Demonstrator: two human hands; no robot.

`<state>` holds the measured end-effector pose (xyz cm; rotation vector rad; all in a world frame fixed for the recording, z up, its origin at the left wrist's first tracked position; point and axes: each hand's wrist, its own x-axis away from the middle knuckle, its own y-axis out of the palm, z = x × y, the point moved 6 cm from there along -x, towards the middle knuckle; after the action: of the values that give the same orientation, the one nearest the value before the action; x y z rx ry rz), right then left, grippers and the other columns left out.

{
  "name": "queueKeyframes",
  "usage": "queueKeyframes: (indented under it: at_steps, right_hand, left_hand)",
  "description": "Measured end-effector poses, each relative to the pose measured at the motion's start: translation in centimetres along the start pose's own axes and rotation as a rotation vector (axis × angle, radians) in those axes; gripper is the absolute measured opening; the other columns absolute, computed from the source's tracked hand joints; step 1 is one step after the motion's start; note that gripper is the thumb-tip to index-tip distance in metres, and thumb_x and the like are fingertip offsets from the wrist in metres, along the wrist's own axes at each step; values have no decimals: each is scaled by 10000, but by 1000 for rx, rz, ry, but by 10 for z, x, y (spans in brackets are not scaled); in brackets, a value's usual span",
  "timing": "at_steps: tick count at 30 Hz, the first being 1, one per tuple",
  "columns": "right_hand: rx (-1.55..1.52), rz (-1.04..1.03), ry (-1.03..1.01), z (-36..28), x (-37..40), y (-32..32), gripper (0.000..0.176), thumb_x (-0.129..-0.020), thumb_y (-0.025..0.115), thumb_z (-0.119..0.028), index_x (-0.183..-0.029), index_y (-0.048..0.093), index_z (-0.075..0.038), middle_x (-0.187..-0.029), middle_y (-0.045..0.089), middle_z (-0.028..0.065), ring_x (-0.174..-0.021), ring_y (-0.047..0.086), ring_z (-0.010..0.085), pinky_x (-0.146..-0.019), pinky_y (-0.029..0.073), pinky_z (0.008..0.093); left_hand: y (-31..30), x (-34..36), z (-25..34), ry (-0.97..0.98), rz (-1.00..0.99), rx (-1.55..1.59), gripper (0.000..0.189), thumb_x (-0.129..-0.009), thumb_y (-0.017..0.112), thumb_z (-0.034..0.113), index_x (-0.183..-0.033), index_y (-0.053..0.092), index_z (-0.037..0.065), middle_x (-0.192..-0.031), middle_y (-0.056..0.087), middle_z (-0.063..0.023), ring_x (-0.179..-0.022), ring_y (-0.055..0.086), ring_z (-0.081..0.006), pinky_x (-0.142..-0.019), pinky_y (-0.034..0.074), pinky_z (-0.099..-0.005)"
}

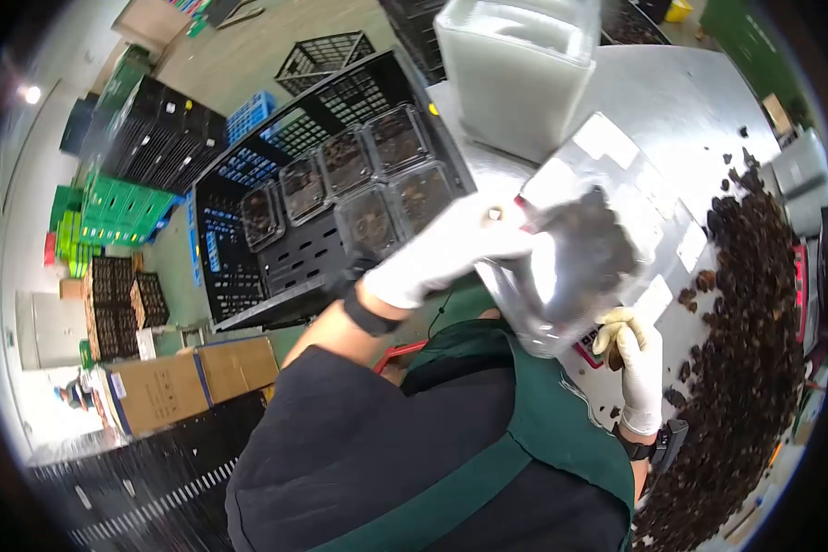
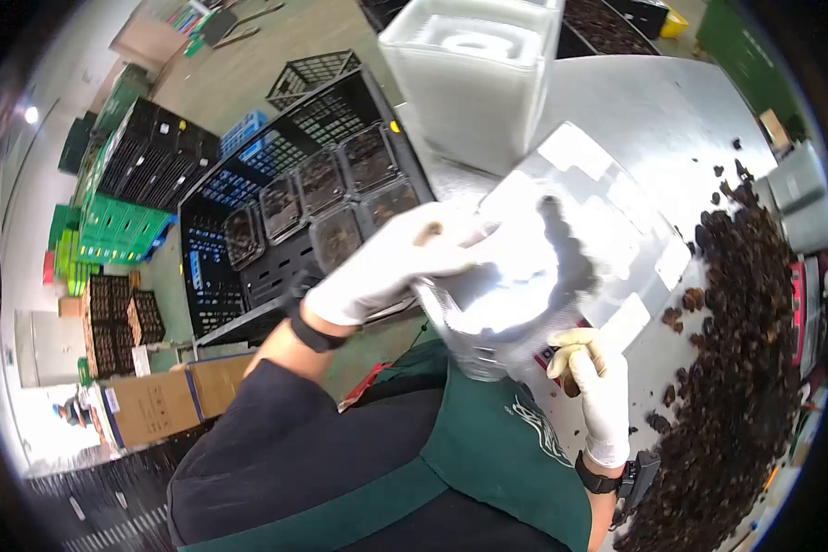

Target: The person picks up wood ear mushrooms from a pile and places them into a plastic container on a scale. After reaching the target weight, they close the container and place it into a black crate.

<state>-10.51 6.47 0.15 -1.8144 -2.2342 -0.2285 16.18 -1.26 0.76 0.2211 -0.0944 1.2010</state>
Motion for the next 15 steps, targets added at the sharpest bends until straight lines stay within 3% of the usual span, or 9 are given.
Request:
queueKeyframes:
  at_steps: [2,4,6,8,10,12,14,15]
  right_hand:
    - [16,-66,2,-9,-7,11,261,-1034,508,-206,-1083,670,-8,-732,645,18,-556,462,36,-518,338,192]
    - [42,-61,40,-9,-12,10,229,-1016,499,-119,-1097,684,-12,-735,646,13,-582,479,39,-541,366,195]
    - [39,-33,35,1,-11,2,225,-1020,511,-136,-1098,687,-22,-736,644,9,-572,469,33,-527,342,190]
    - [18,-6,44,11,-7,-7,226,-1021,518,-147,-1100,690,-24,-736,642,6,-564,463,32,-519,329,189]
    - [10,29,52,22,-2,-15,236,-1028,517,-161,-1096,694,-21,-732,638,0,-554,452,32,-512,315,191]
    - [12,63,64,27,4,-22,241,-1031,513,-165,-1093,695,-19,-731,636,-4,-553,451,32,-512,314,191]
    - [-6,115,58,39,9,-32,241,-1031,513,-166,-1088,694,-19,-732,637,-6,-555,458,32,-514,317,188]
    - [-13,141,56,43,13,-35,240,-1032,512,-167,-1085,694,-19,-732,638,-7,-556,461,32,-515,318,186]
  left_hand:
    - [-65,33,15,-55,186,-81,190,-881,739,244,-964,665,90,-914,664,9,-895,615,-121,-875,477,-289]
    - [-139,72,9,-120,328,-103,229,-898,711,228,-1051,653,67,-992,681,-26,-956,628,-135,-898,476,-295]
    - [-198,113,8,-96,489,-92,421,-895,715,214,-1264,586,57,-1122,669,-67,-1050,622,-162,-894,488,-317]
    - [-255,155,-20,-165,611,-2,626,-895,717,204,-1450,449,92,-1232,629,-93,-1140,601,-194,-910,506,-365]
    - [-303,197,-54,-279,722,20,698,-894,725,211,-1506,397,137,-1283,608,-86,-1173,587,-212,-920,518,-427]
    - [-338,228,-100,-397,728,39,707,-902,715,200,-1521,376,152,-1265,615,-63,-1206,573,-239,-922,517,-516]
    - [-345,249,-143,-732,616,-19,697,-926,673,183,-1543,350,211,-1259,632,-77,-1003,603,-259,-893,501,-550]
    - [-336,249,-163,-966,452,-90,719,-891,694,275,-1537,383,222,-1282,612,-54,-1093,607,-263,-884,492,-502]
